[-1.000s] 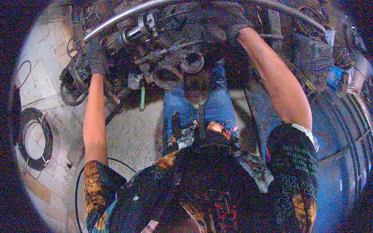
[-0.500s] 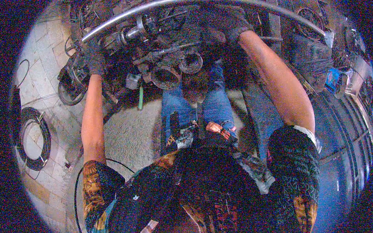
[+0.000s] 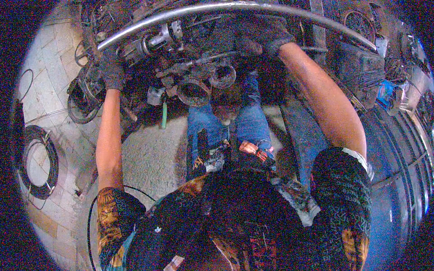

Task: The recorder is using a manual straightening jig or bench to straighten a long, curved metal pipe by applying leverage and pressure at specific points.

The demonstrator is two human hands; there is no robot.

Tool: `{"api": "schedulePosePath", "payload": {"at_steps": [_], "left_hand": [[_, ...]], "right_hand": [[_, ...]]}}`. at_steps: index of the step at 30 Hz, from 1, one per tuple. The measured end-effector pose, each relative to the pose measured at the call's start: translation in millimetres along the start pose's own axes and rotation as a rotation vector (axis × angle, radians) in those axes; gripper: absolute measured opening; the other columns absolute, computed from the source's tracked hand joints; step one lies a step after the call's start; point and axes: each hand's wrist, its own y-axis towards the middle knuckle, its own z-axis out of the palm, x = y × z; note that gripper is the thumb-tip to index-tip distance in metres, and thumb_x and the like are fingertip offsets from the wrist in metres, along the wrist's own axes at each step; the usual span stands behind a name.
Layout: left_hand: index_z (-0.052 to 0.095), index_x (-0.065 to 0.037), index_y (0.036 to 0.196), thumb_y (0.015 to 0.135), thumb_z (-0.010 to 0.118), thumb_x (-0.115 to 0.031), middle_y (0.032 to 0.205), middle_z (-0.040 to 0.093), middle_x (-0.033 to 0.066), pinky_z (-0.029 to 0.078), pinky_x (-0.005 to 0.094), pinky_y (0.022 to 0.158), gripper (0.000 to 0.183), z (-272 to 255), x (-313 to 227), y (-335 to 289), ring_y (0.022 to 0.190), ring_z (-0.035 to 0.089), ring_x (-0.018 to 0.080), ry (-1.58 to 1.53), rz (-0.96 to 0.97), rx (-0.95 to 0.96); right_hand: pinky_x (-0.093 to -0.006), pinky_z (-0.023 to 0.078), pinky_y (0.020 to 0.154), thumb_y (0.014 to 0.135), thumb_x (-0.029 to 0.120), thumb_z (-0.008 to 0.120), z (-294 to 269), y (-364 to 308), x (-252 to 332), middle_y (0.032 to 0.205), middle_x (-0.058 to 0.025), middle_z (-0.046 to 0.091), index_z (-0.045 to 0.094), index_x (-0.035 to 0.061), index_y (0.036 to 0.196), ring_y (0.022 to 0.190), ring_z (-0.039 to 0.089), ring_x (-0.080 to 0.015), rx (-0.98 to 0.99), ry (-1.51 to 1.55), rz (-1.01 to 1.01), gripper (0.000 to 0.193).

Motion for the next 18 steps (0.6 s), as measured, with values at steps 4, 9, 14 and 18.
{"api": "schedulePosePath", "payload": {"at_steps": [4,9,14,18], "left_hand": [[0.061,-0.002,0.126,0.106,0.043,-0.034,0.117,0.067,0.0242,0.047,0.0478,0.092,0.042,7.5,18.0,0.8,0.111,0.062,0.0429,0.024,0.089,-0.1],[0.063,-0.002,0.124,0.105,0.045,-0.028,0.119,0.067,0.0225,0.048,0.0469,0.092,0.037,5.8,35.0,-3.4,0.111,0.063,0.0401,0.078,0.326,-0.221],[0.065,-0.002,0.12,0.104,0.046,-0.026,0.116,0.067,0.0223,0.05,0.0469,0.089,0.035,5.2,5.2,-3.2,0.107,0.064,0.0399,-0.184,0.05,-0.078],[0.066,-0.002,0.116,0.102,0.047,-0.023,0.113,0.067,0.0233,0.051,0.0489,0.086,0.032,0.7,30.5,2.3,0.104,0.064,0.0416,0.394,0.172,-0.013]], "right_hand": [[-0.0321,0.052,0.093,0.1,0.024,0.063,12.1,-2.0,22.7,0.111,-0.0052,0.069,0.068,0.0058,0.118,0.1,0.062,-0.0148,-0.029,-0.064,-0.1,0.026],[-0.0322,0.053,0.09,0.1,0.022,0.063,10.3,-14.3,52.2,0.111,-0.0049,0.069,0.068,0.0052,0.118,0.099,0.062,-0.0142,0.212,0.035,-0.134,0.025],[-0.0328,0.054,0.088,0.101,0.022,0.063,-0.6,-1.5,-1.1,0.11,-0.0043,0.069,0.068,0.0049,0.117,0.098,0.063,-0.0143,0.068,0.164,0.031,0.024],[-0.0325,0.054,0.088,0.101,0.023,0.062,9.1,5.8,2.9,0.109,-0.0042,0.069,0.068,0.0048,0.118,0.098,0.063,-0.0146,0.052,0.072,0.035,0.026]]}}
